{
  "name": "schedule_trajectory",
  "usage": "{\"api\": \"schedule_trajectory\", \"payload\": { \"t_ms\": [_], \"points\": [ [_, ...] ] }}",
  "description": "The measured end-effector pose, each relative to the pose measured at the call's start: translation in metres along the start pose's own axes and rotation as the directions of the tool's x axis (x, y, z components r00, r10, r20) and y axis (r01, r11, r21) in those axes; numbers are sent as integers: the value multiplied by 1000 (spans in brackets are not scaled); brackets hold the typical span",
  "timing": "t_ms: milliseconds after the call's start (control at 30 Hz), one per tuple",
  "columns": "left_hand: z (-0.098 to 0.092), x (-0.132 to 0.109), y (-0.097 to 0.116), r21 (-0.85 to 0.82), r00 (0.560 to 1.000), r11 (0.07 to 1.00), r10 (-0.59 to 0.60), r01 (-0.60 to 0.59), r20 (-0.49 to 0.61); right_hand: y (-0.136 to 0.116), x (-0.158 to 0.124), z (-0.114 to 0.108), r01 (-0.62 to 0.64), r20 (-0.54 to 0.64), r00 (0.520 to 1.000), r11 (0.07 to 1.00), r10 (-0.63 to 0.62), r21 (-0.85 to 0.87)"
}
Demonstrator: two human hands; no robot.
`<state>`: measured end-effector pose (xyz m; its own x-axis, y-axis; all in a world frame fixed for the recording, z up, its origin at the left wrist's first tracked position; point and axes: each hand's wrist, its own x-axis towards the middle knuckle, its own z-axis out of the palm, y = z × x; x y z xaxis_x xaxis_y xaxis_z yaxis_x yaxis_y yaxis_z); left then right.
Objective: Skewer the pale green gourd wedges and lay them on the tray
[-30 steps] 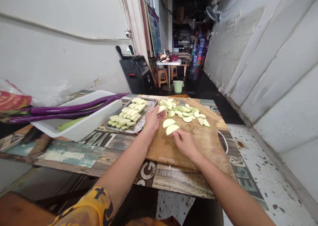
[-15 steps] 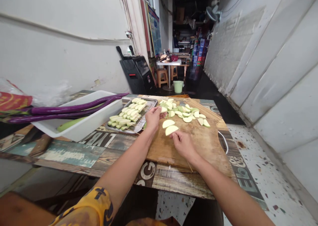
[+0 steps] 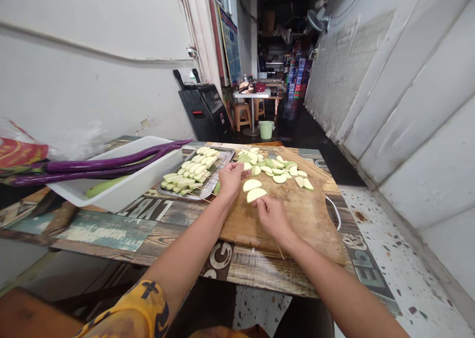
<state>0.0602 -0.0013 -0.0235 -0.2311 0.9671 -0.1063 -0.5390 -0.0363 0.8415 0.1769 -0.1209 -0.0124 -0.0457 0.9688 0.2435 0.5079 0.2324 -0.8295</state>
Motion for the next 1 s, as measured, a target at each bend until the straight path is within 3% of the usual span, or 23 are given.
{"api": "schedule_trajectory", "payload": {
  "t_ms": [100,200,300,367,433,500,567,667,800,900,1000],
  "points": [
    [1,-3,-2,112,994,988,109,-110,23,1,1,0,-17,4,1000,1000,17,8],
    [5,-7,-1,72,994,994,82,-87,67,3,3,-1,-42,4,999,998,42,44],
    [9,-12,5,-49,994,999,6,-1,111,4,4,-1,-68,8,998,991,67,115],
    [10,-15,11,-156,980,980,-97,125,171,3,4,0,-92,33,996,975,87,201],
    [10,-16,17,-258,935,923,-209,285,285,1,3,1,-144,85,989,936,123,322],
    [9,-16,21,-316,883,866,-249,386,397,-2,1,1,-222,150,974,865,171,450],
    [9,-17,22,-331,872,860,-226,388,434,-5,1,1,-279,188,960,792,209,543],
    [10,-19,20,-307,894,892,-194,332,403,-5,2,1,-303,189,953,756,236,580],
    [12,-21,18,-286,914,910,-189,300,359,1,4,0,-236,116,972,864,206,445],
    [13,-23,17,-291,925,915,-175,279,337,4,5,-2,-63,-6,998,981,65,183],
    [16,-26,16,-272,938,930,-159,247,309,4,5,-4,77,-75,994,995,-82,-69]
  ]
}}
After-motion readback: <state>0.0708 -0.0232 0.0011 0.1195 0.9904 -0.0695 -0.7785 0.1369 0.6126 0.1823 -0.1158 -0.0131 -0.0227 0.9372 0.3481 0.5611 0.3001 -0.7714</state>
